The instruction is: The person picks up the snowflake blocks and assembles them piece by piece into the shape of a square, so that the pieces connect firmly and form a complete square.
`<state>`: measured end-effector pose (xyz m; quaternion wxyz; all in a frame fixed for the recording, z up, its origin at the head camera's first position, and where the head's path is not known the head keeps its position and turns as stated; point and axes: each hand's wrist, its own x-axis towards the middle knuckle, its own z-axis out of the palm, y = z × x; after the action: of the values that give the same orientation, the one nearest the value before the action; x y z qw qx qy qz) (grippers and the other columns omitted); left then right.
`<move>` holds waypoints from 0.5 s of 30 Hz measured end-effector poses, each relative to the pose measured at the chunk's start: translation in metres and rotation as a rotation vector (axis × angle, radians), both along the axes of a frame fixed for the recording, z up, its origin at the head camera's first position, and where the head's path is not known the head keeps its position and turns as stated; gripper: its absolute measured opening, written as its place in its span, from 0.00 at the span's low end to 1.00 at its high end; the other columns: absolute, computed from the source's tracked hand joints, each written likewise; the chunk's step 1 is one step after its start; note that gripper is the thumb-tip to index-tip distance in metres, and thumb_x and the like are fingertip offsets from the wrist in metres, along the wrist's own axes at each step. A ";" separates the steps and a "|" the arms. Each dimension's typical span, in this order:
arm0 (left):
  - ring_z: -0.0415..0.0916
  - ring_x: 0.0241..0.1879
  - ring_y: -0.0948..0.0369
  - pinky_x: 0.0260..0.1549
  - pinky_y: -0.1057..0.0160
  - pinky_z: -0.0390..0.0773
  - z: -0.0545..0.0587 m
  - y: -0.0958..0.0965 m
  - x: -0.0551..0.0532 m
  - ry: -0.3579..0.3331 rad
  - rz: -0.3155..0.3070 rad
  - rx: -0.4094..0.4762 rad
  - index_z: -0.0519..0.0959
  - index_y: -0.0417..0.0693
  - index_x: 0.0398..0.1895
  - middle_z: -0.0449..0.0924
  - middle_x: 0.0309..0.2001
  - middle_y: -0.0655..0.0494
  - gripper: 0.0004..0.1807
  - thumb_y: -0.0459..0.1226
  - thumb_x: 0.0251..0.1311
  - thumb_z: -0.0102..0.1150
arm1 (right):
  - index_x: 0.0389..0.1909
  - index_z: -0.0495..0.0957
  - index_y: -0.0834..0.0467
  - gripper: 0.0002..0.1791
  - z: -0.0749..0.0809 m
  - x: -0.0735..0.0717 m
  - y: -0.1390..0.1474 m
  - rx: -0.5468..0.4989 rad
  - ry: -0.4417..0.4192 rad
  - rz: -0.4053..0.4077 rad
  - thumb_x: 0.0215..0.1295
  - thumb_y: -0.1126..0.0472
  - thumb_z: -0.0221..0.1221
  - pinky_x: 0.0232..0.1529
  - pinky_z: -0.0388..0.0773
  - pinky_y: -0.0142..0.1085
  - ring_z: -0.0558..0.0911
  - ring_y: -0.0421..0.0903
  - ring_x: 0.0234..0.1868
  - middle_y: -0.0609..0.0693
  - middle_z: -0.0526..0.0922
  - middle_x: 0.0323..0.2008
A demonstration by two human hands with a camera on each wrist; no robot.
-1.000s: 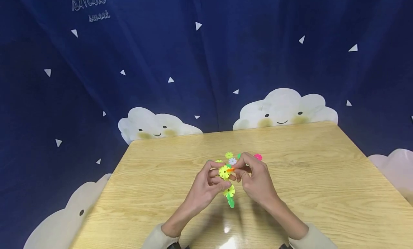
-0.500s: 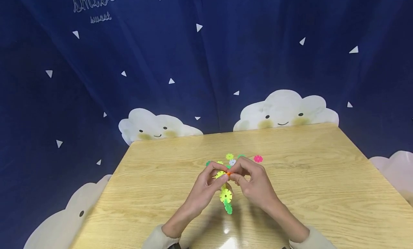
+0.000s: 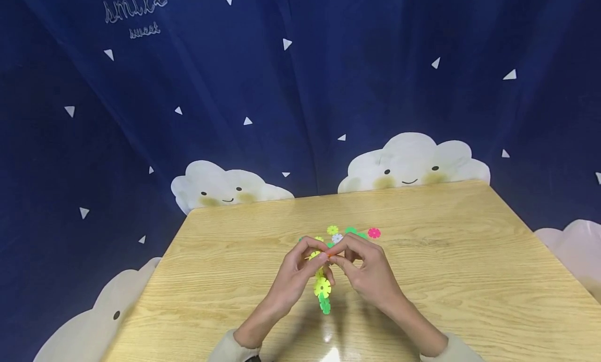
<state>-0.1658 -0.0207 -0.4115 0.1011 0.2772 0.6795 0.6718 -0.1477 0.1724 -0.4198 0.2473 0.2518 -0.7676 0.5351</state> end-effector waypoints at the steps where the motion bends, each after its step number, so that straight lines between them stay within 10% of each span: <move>1: 0.84 0.28 0.65 0.41 0.68 0.81 0.000 -0.001 0.000 0.007 0.013 -0.013 0.75 0.48 0.57 0.81 0.56 0.53 0.13 0.44 0.78 0.54 | 0.38 0.85 0.47 0.19 -0.001 0.000 0.000 -0.006 -0.007 0.002 0.57 0.76 0.71 0.25 0.74 0.30 0.75 0.39 0.23 0.40 0.80 0.27; 15: 0.85 0.34 0.63 0.47 0.64 0.84 -0.007 -0.007 -0.001 0.006 0.081 -0.046 0.74 0.43 0.56 0.84 0.52 0.44 0.13 0.42 0.79 0.54 | 0.49 0.85 0.57 0.11 0.005 -0.022 0.026 -0.142 -0.253 0.029 0.69 0.70 0.65 0.24 0.79 0.35 0.77 0.47 0.22 0.50 0.86 0.35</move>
<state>-0.1670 -0.0282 -0.4184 0.0785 0.2490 0.7057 0.6587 -0.1693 0.1982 -0.4148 0.1580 0.1755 -0.7492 0.6189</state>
